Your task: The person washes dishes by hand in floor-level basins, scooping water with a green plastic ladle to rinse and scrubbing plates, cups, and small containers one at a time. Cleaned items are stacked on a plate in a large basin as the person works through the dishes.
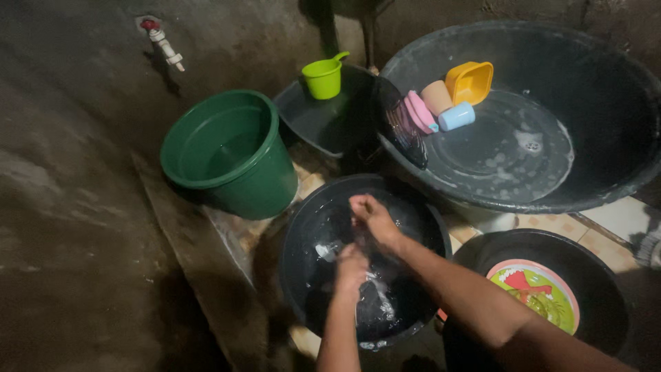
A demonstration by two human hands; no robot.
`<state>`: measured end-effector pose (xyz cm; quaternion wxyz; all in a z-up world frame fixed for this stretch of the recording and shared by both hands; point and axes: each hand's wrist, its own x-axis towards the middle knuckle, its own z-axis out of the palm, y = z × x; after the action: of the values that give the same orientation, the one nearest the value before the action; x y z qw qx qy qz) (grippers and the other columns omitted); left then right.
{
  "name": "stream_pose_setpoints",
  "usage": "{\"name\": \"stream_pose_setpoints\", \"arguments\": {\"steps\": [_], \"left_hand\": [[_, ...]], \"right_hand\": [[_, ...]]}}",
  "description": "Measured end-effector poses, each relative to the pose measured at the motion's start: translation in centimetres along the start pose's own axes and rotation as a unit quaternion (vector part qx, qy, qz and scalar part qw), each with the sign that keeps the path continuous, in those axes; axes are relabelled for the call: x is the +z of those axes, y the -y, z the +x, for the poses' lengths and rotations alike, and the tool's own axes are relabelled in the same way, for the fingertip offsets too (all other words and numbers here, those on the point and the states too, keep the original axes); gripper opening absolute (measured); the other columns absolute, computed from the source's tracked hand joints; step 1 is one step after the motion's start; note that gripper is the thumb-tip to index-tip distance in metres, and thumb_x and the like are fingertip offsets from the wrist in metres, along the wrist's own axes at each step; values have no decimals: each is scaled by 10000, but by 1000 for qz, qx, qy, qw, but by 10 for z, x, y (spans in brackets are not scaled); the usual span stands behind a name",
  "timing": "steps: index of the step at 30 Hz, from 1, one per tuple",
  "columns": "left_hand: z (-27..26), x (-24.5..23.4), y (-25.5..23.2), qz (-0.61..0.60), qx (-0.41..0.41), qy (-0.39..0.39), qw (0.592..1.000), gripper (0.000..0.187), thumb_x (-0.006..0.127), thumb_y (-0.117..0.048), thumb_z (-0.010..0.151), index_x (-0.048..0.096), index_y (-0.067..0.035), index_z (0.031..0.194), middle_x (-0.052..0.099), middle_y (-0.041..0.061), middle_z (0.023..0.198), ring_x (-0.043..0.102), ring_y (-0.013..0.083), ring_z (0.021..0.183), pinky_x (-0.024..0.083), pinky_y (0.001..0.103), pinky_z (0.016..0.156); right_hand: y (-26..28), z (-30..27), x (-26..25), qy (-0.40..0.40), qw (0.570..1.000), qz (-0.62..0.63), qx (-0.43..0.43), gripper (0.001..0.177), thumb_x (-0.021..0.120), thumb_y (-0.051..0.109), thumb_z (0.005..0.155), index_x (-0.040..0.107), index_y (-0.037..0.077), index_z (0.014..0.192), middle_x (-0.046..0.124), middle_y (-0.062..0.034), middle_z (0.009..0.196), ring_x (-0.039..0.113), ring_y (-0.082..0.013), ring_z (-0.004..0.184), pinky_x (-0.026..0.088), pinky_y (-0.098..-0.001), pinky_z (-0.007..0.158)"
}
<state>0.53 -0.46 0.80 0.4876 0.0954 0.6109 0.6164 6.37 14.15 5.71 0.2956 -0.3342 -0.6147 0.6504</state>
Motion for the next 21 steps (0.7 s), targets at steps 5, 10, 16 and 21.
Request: {"name": "stream_pose_setpoints", "arguments": {"steps": [5,10,16,21], "left_hand": [[20,-54,31,-66,-15,-149,987,304,680,-231,998,559,-140,1262,547,-1,722,459,69,551,373,217,446],[21,-58,37,-77,-18,-134,988,357,631,-86,912,523,-117,1251,735,37,825,576,107,597,425,239,478],[26,-47,15,-27,11,-265,964,507,597,-464,1083,696,26,999,535,59,699,442,120,536,330,277,441],[36,-33,-3,9,333,-193,923,431,519,-392,1074,764,-51,977,765,8,869,690,71,753,518,230,684]], "right_hand": [[-55,-6,-39,386,750,-537,23,323,618,315,978,670,114,1226,687,-147,1224,673,-312,1057,517,-454,933],[-54,-18,-37,418,722,-551,12,314,701,257,884,680,84,1145,722,-156,1122,695,-314,997,552,-463,881],[31,-20,-32,256,873,-415,-13,291,579,340,996,733,112,1092,764,-155,940,739,-338,813,577,-450,760],[62,-19,-17,180,868,-437,-154,240,540,190,991,724,113,1124,762,-162,959,730,-323,864,563,-441,758]]}}
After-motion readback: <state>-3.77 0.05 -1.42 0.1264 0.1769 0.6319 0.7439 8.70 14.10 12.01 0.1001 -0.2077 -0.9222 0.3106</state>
